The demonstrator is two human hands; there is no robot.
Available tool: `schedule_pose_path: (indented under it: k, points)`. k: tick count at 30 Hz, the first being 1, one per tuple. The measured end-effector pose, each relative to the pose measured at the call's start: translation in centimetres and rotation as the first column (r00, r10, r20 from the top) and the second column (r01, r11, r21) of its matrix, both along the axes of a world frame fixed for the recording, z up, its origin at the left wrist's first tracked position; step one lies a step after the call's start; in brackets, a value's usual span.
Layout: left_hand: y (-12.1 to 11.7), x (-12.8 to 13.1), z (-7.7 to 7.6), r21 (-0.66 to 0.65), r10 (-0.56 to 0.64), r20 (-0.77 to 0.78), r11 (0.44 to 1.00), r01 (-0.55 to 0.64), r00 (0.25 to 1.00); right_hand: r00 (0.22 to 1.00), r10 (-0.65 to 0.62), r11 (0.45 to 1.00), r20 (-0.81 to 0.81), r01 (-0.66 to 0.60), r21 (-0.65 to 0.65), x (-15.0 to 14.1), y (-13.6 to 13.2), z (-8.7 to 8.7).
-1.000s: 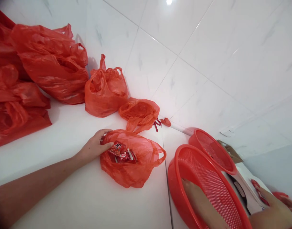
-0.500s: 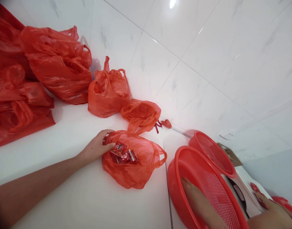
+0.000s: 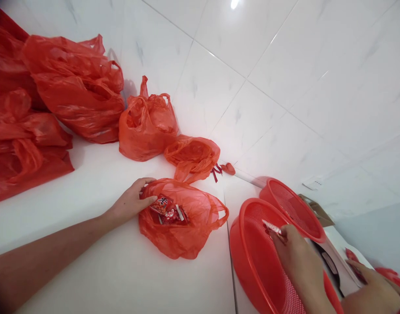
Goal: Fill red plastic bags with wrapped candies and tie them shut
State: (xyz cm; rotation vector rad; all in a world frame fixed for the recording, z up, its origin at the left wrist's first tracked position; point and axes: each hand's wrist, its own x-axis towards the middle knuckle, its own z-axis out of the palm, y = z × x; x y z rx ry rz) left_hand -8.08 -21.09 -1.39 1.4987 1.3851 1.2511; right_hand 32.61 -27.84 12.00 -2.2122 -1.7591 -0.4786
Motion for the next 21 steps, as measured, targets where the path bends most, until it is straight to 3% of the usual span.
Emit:
schedule_pose_path:
  k: [2, 4, 7, 12, 16, 21]
  points:
    - [0.0, 0.0, 0.1, 0.000, 0.005, -0.011, 1.000, -0.005, 1.000, 0.999, -0.041, 0.997, -0.027, 0.043, 0.058, -2.0, -0.4, 0.9]
    - [0.0, 0.0, 0.0, 0.004, 0.011, -0.017, 1.000, -0.011, 1.000, 0.993, -0.002, 0.989, -0.116, 0.019, 0.146, -5.1, -0.9, 0.9]
    - [0.0, 0.0, -0.1, -0.003, 0.015, -0.021, 1.000, -0.015, 1.000, 0.956, 0.196, 0.971, -0.216, -0.159, 0.179, -10.4, -1.2, -0.5]
    - [0.0, 0.0, -0.2, 0.008, -0.008, -0.003, 1.000, 0.008, 1.000, 0.816, 0.451, 0.875, -0.362, -0.485, -0.004, -16.8, 0.9, -4.4]
    - [0.1, -0.1, -0.2, 0.017, -0.014, -0.001, 1.000, 0.014, 1.000, 0.733, 0.485, 0.822, -0.478, -0.569, -0.038, -18.4, 3.1, -6.8]
    - [0.1, -0.1, -0.1, 0.014, -0.018, -0.014, 1.000, 0.018, 1.000, 0.573, 0.347, 0.815, -0.742, -0.576, -0.064, -17.5, 3.6, -7.8]
